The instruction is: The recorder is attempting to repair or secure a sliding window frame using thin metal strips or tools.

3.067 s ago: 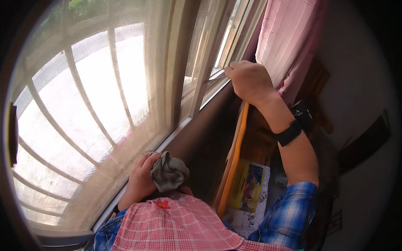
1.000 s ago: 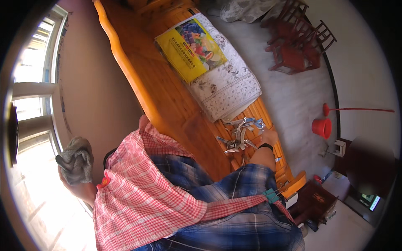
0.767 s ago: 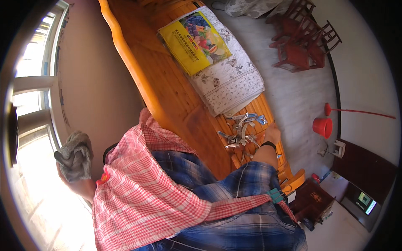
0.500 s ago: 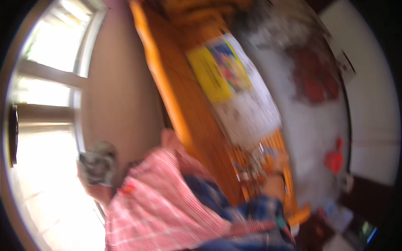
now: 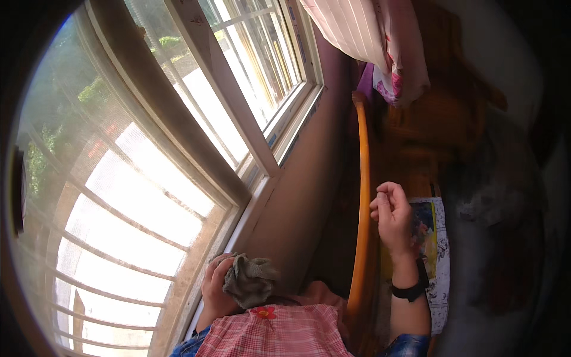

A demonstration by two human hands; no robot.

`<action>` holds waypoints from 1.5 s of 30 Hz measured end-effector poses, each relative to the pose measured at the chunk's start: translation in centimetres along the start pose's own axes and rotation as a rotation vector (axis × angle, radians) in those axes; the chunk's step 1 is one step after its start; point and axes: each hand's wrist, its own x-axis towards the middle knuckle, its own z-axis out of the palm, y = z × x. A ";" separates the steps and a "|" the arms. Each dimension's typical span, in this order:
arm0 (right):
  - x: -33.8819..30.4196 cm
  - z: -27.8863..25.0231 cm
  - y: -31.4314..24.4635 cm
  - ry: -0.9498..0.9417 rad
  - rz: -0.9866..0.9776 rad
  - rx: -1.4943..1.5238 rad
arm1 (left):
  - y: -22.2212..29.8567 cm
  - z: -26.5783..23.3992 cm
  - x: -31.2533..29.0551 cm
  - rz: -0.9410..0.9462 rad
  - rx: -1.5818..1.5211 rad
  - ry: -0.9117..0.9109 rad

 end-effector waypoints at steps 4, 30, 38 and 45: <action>7.0 9.7 -3.6 -0.316 -0.063 0.138 | -0.5 0.3 1.1 -0.021 -0.033 -0.033; 3.2 22.8 -2.3 -0.307 -0.488 -0.038 | 0.5 0.0 -1.4 -0.012 -0.166 -0.124; 1.0 19.4 -6.4 -0.505 -0.345 -0.331 | 1.5 -0.7 -3.4 0.122 -0.047 -0.096; 0.4 21.9 -6.3 -0.383 -0.405 -0.052 | -1.7 0.3 -4.0 0.161 0.071 0.006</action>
